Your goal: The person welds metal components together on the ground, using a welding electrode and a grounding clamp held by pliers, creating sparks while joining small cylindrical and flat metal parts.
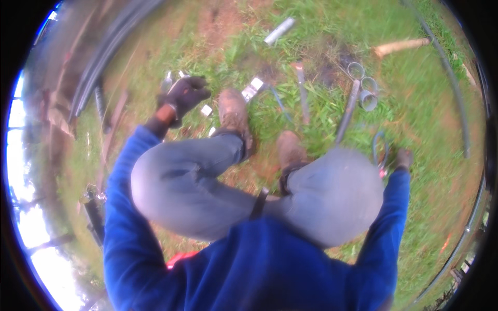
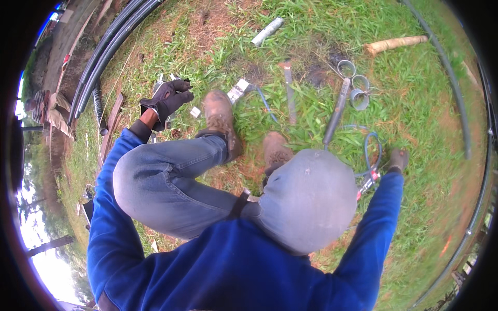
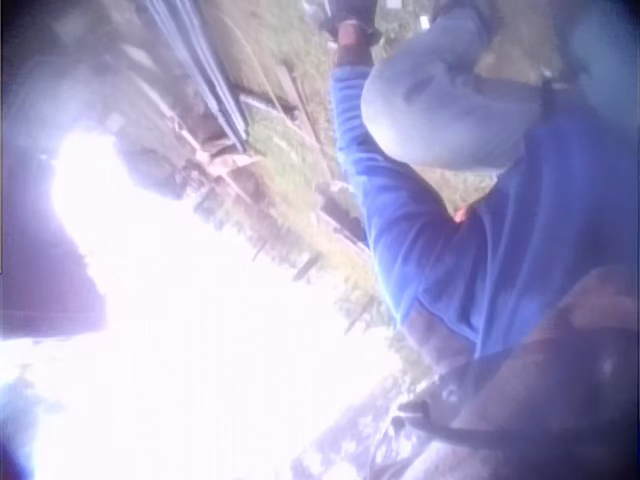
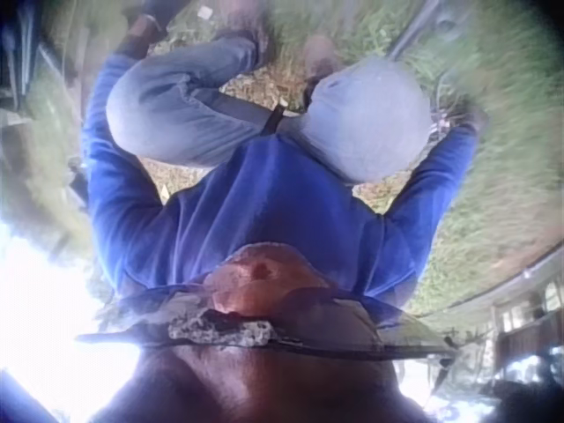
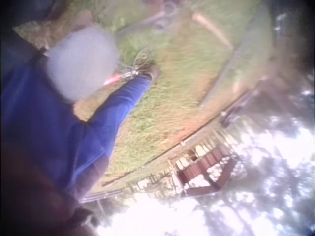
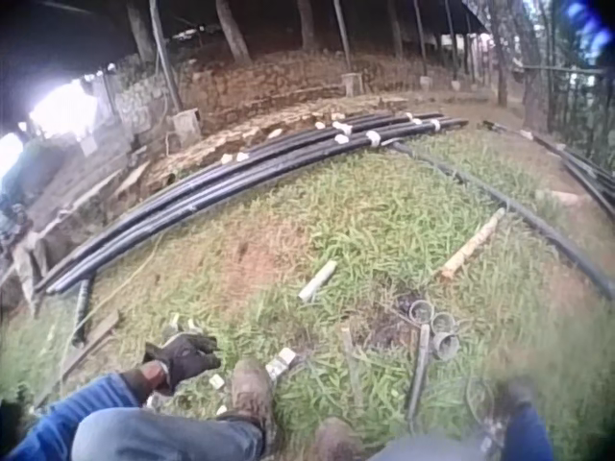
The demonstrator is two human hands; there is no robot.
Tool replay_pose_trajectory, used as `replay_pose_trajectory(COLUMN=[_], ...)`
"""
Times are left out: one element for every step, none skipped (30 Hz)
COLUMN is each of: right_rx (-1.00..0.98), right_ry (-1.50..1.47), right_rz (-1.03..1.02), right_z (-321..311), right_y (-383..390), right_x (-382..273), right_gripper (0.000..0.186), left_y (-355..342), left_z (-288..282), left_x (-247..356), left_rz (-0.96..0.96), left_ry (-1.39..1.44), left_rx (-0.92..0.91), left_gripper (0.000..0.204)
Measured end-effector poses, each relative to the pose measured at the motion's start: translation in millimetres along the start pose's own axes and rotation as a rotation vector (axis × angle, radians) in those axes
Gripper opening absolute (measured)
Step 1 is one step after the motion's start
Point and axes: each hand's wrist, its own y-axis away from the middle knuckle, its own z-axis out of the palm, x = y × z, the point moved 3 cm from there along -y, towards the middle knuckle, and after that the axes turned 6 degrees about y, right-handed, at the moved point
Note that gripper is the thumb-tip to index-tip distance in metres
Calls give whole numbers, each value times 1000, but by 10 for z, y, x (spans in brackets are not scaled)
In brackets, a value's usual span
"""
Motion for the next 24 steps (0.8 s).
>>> replay_pose_trajectory(right_rx=[47, 183, 317, 389, 460, 469, 518, 572, 620, 680, 568, 441, 256, 95, 57, -35, -137, -209, -293, -365, -413, -467, -524, -590], right_ry=[134, 134, 133, 78, 23, -81, -178, -219, -253, -230, -435, -646, -774, -903, -918, -986, -1056, -1089, -1152, -1220, -1261, -1256, -1262, -1268], right_rz=[-44, -109, -176, -182, -191, -134, -266, -389, -515, -634, -661, -681, -719, -777, -759, -786, -897, -857, -789, -680, -603, -512, -482, -456], right_z=[-114, -270, -454, -644, -859, -1170, -1507, -1832, -2164, -2467, -2641, -2780, -2884, -2879, -2875, -2807, -2726, -2612, -2474, -2342, -2219, -2104, -1945, -1756], right_y=[-102, -204, -292, -354, -389, -474, -552, -557, -517, -402, -233, -6, 287, 691, 1079, 1489, 1887, 2195, 2463, 2664, 2797, 2816, 2825, 2826], right_x=[-73, -198, -356, -516, -715, -931, -1294, -1675, -2082, -2501, -2889, -3270, -3632, -3922, -4182, -4429, -4668, -4887, -5063, -5174, -5238, -5275, -5332, -5334], right_gripper=[45, 39, 35, 34, 33, 34, 33, 32, 31, 29, 26, 22, 21, 20, 19, 19, 20, 27, 26, 28, 33, 35, 37, 40], left_y=[-45, -89, -85, -75, -51, -14, 22, 65, 91, 101, 82, 44, -21, -81, -140, -172, -219, -266, -321, -377, -447, -549, -721, -869], left_z=[38, 82, 111, 142, 153, 168, 166, 170, 167, 164, 174, 183, 244, 299, 405, 500, 646, 749, 859, 962, 1044, 1143, 1220, 1292], left_x=[-29, -20, -17, 6, 44, 97, 168, 250, 346, 460, 598, 758, 945, 1138, 1307, 1524, 1720, 1895, 2055, 2174, 2266, 2287, 2302, 2269], left_rz=[-45, -24, -31, -44, -56, -66, -74, -77, -71, -50, 11, 100, 232, 360, 378, 571, 654, 700, 748, 758, 794, 661, 548, 417], left_ry=[14, 40, 69, 92, 113, 132, 150, 164, 179, 198, 229, 275, 291, 320, 285, 259, 169, 96, 25, -24, -38, -7, 51, 111], left_rx=[3, 1, -7, -22, -41, -62, -80, -102, -124, -154, -191, -224, -281, -333, -354, -385, -382, -393, -402, -430, -454, -513, -558, -602], left_gripper=[60, 61, 61, 61, 61, 61, 61, 62, 62, 62, 62, 63, 65, 68, 70, 73, 76, 78, 80, 81, 79, 77, 72, 67])
